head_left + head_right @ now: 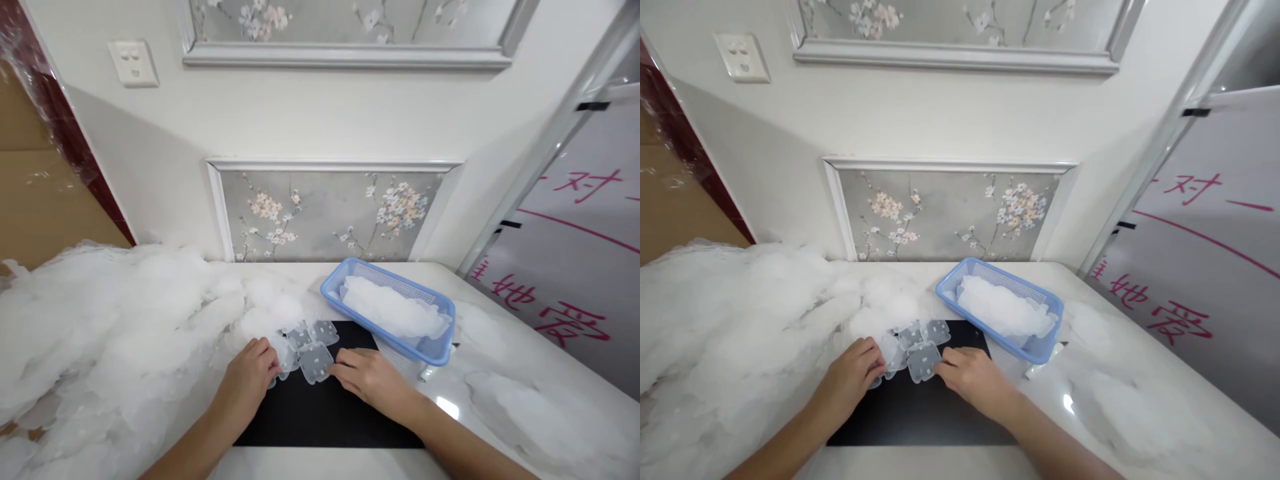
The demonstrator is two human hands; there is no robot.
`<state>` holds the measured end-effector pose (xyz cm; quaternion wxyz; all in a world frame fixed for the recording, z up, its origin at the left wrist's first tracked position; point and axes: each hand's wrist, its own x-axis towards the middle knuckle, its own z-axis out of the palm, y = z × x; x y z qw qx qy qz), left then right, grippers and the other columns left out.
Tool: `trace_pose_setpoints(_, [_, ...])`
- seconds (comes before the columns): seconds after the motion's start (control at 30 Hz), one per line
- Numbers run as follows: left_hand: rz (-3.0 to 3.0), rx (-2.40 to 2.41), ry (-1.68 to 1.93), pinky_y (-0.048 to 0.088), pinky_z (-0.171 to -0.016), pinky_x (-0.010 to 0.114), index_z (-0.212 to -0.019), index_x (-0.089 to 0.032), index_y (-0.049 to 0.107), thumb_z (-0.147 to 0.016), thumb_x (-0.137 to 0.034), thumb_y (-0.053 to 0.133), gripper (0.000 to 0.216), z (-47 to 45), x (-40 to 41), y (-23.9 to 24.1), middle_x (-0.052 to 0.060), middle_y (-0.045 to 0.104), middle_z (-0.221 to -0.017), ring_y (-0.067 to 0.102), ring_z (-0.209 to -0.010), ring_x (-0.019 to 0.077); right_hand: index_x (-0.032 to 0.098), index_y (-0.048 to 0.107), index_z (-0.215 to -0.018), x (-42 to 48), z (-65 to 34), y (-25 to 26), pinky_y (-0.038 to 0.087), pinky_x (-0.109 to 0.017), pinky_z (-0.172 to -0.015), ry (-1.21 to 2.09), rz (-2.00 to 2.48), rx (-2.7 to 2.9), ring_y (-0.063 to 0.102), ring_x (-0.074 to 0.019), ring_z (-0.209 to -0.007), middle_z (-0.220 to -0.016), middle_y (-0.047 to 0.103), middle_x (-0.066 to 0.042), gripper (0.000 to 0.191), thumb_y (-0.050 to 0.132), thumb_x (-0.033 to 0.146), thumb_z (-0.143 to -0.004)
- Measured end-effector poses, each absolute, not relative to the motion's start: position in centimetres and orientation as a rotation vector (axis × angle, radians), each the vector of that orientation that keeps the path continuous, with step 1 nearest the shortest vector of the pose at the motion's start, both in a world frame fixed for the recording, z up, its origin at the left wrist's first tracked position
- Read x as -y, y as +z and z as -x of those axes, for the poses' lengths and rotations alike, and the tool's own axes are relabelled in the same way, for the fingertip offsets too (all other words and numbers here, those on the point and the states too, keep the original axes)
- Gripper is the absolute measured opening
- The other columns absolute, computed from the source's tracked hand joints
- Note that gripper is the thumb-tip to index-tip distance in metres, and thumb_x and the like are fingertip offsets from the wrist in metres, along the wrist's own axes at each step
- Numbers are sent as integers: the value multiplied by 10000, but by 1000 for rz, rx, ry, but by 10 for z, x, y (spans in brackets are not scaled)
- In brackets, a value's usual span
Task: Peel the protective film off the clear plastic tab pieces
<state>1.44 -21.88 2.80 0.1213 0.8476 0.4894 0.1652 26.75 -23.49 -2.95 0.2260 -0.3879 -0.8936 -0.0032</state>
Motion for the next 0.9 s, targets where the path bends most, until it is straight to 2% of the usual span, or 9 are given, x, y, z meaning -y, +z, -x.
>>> trace_pose_setpoints(0.1, [-2474,-1361,539,438,-672,301,-705,-216,581,-868,-228,532,170,-18,223,31,22,586,-796,544,-766,185,244,693,-970,239,-278,-30,417,-298,-599,184,1019,2382,556,-161,-604,-833,637,-60,302,401,172,-943])
trace_pose_setpoints(0.27, [-2385,-1243,618,450,-738,316,-735,-223,591,-843,-222,553,115,-24,230,31,32,618,-841,563,-823,200,261,710,-886,236,-278,-27,437,-293,-593,376,981,2339,587,-152,-603,-904,658,-53,262,461,183,-910])
trace_pose_setpoints(0.37, [-2163,-1271,668,457,-775,316,-784,-233,569,-883,-310,519,135,-25,232,31,48,650,-1027,591,-927,217,255,671,-833,237,-274,-27,464,-301,-619,522,967,2225,627,-174,-691,-1070,663,-61,210,489,153,-863])
trace_pose_setpoints(0.43, [-1928,-1300,726,454,-800,304,-801,-235,536,-907,-406,488,207,-25,232,31,49,648,-1146,593,-1007,223,245,618,-809,239,-273,-25,454,-287,-571,732,1012,2019,621,-183,-719,-1112,656,-66,125,521,171,-834])
trace_pose_setpoints(0.5, [-1674,-1302,801,445,-826,289,-799,-233,496,-906,-491,473,280,-26,232,31,37,664,-1135,594,-1021,213,238,563,-804,240,-272,-22,402,-264,-500,955,1098,1754,564,-156,-615,-951,675,-50,51,530,231,-842])
trace_pose_setpoints(0.6, [-1273,-1271,895,453,-760,248,-798,-233,463,-869,-550,518,330,-27,232,29,-15,662,-895,601,-869,164,224,557,-802,241,-271,-15,365,-248,-484,1179,1191,1443,457,-114,-500,-668,595,20,112,545,326,-847])
trace_pose_setpoints(0.67, [-1049,-1228,901,460,-697,229,-811,-233,474,-843,-533,576,318,-28,232,27,-42,599,-772,581,-768,136,215,587,-819,241,-269,-12,382,-244,-474,1298,1221,1311,462,-113,-487,-617,562,34,137,576,351,-815])
trace_pose_setpoints(0.73, [-914,-1167,880,473,-691,232,-835,-229,499,-833,-485,619,283,-30,232,25,-43,566,-736,577,-743,127,210,607,-852,240,-268,-12,379,-236,-428,1416,1250,1214,459,-104,-437,-602,556,40,164,584,362,-795])
trace_pose_setpoints(0.9, [-757,-1085,827,514,-749,298,-904,-218,515,-863,-440,599,241,-32,232,28,4,637,-870,631,-818,159,191,633,-848,237,-270,-15,389,-216,-393,1519,1212,1123,472,-78,-390,-625,572,39,232,604,408,-770])
